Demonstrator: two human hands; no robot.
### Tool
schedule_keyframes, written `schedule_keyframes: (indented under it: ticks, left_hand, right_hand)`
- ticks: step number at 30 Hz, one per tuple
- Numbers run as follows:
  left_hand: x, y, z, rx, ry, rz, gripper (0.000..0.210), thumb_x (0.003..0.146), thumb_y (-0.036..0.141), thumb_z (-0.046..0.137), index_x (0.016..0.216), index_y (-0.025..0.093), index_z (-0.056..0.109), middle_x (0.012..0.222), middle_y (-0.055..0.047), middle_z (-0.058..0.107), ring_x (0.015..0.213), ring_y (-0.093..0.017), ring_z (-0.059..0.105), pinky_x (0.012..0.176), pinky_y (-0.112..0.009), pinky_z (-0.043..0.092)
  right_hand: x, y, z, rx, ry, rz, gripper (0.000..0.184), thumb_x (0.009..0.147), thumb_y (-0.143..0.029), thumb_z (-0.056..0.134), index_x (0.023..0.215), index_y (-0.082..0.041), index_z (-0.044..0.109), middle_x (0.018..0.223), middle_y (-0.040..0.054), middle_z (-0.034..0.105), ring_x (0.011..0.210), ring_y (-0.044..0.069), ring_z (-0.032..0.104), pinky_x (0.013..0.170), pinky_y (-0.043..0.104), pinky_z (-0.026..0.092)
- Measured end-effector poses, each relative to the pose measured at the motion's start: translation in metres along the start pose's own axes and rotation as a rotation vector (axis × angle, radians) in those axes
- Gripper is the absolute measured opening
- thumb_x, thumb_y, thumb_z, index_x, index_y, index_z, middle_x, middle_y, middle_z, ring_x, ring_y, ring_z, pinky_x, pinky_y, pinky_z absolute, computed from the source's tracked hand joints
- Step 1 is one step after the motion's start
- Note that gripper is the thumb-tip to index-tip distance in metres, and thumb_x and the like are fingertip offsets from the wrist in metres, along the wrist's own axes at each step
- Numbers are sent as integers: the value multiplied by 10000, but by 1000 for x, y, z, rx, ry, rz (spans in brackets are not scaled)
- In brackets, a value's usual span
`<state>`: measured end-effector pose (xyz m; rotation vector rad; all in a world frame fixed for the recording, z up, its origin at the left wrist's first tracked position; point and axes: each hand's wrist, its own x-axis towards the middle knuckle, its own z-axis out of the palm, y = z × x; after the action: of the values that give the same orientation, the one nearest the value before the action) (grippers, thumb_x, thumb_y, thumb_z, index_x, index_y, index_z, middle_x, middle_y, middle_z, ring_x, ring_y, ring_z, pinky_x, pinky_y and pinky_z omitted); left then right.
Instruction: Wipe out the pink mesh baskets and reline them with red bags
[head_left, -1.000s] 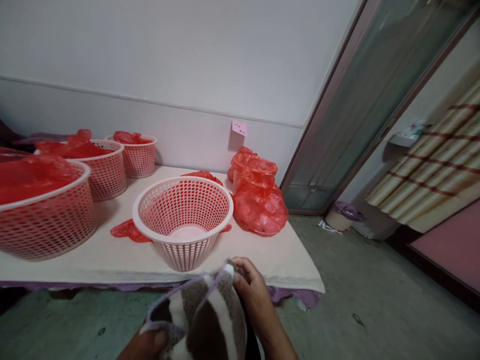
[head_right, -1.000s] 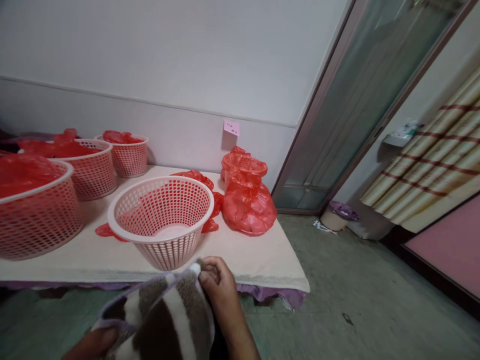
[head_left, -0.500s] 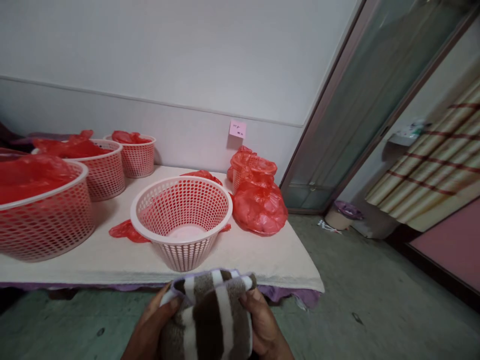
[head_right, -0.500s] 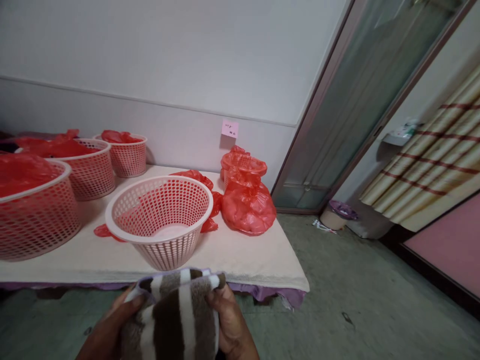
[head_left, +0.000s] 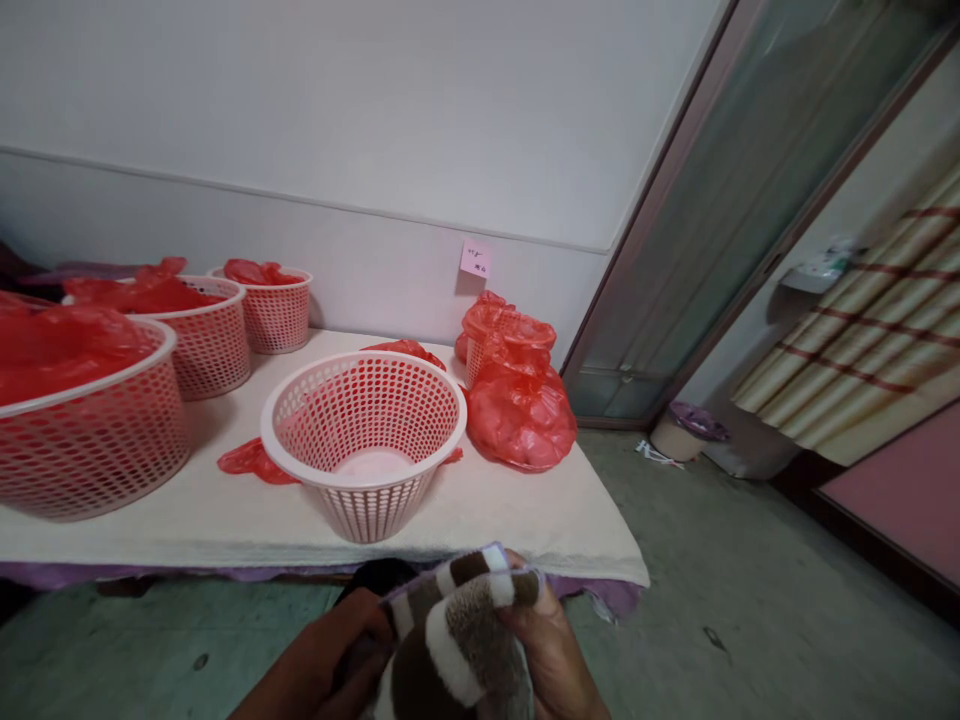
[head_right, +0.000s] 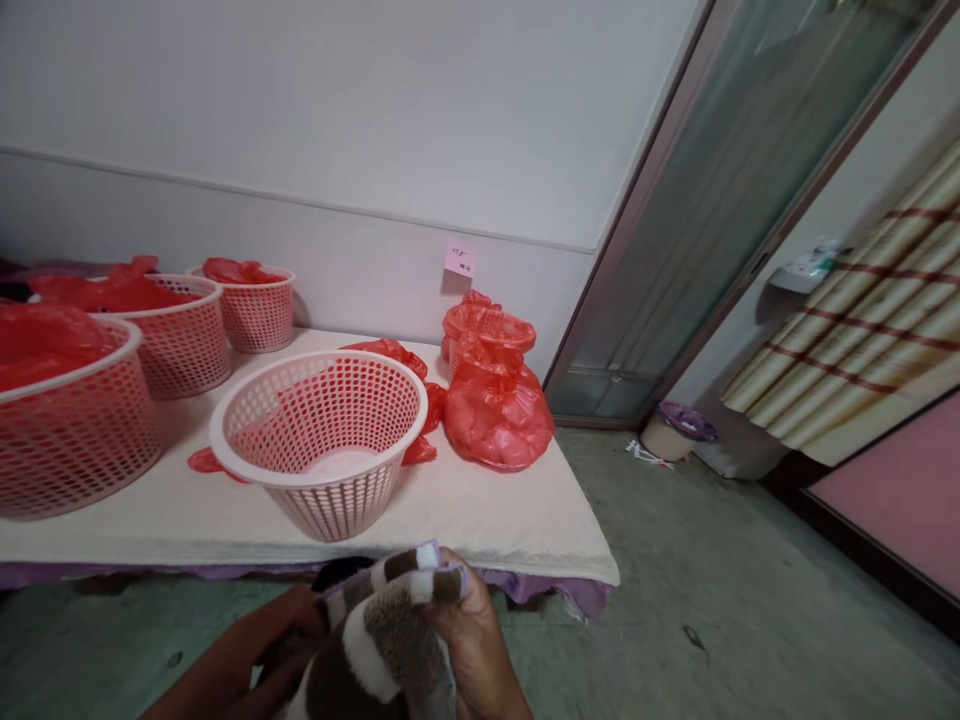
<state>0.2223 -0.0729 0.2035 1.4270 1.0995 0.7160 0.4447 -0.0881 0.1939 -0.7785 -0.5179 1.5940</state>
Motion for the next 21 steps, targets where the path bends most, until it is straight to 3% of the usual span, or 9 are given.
schedule_keyframes:
  ticks: [3,6,9,12,14,16,18,21]
  left_hand:
    - [2,-9,-6,36,60,32,229,808,448,628,741,230,653,734,-14,644,689,-168,550,667,-233,475]
    - [3,-16,-12,-55,278,57,258,835,489,599,777,238,601,701,19,583,671,-143,520,643,-205,451]
    - [4,-10,-12,-363,437,25,335,768,555,653,756,242,533,595,60,492,544,-117,443,515,-200,413]
    - [4,4,-7,-619,456,-37,370,717,547,709,757,244,500,550,80,464,466,-99,392,434,-198,368]
    - [5,11,-3,-644,454,-72,373,716,556,706,758,246,504,540,81,480,460,-101,418,419,-190,362]
    - [4,13,-1,-560,501,-98,370,723,593,679,793,249,560,614,57,571,563,-129,532,481,-190,430]
    - [4,8,2,-425,572,-109,386,719,600,668,864,242,650,815,4,686,815,-185,630,661,-201,509]
    - [2,-4,7,-317,595,-42,362,660,493,734,907,227,724,1083,-60,711,1121,-278,586,910,-248,489]
  right_hand:
    - [0,-1,-5,26,93,-9,474,534,-319,916,938,-238,682,864,6,745,762,194,685,743,312,512]
    - [2,0,-8,32,134,-26,526,501,-317,931,952,-256,668,909,-11,745,841,208,691,805,327,502]
    - [4,0,-6,13,41,-23,376,657,-332,851,967,-254,654,904,0,737,861,216,691,841,363,494]
    - [5,-1,1,9,-45,-25,263,746,-323,782,950,-234,643,907,17,732,859,214,689,834,364,494]
    - [5,-1,4,18,-59,-29,259,756,-321,774,953,-228,633,909,21,728,851,213,689,807,353,501]
    - [4,-1,5,36,-42,-24,270,768,-319,762,982,-235,619,898,23,725,836,215,692,774,349,510]
    - [4,0,5,60,2,-21,291,774,-329,756,1005,-241,603,887,26,724,817,216,696,746,346,516]
    - [3,2,4,70,80,-19,321,747,-349,774,982,-232,589,849,34,721,793,227,702,711,344,524]
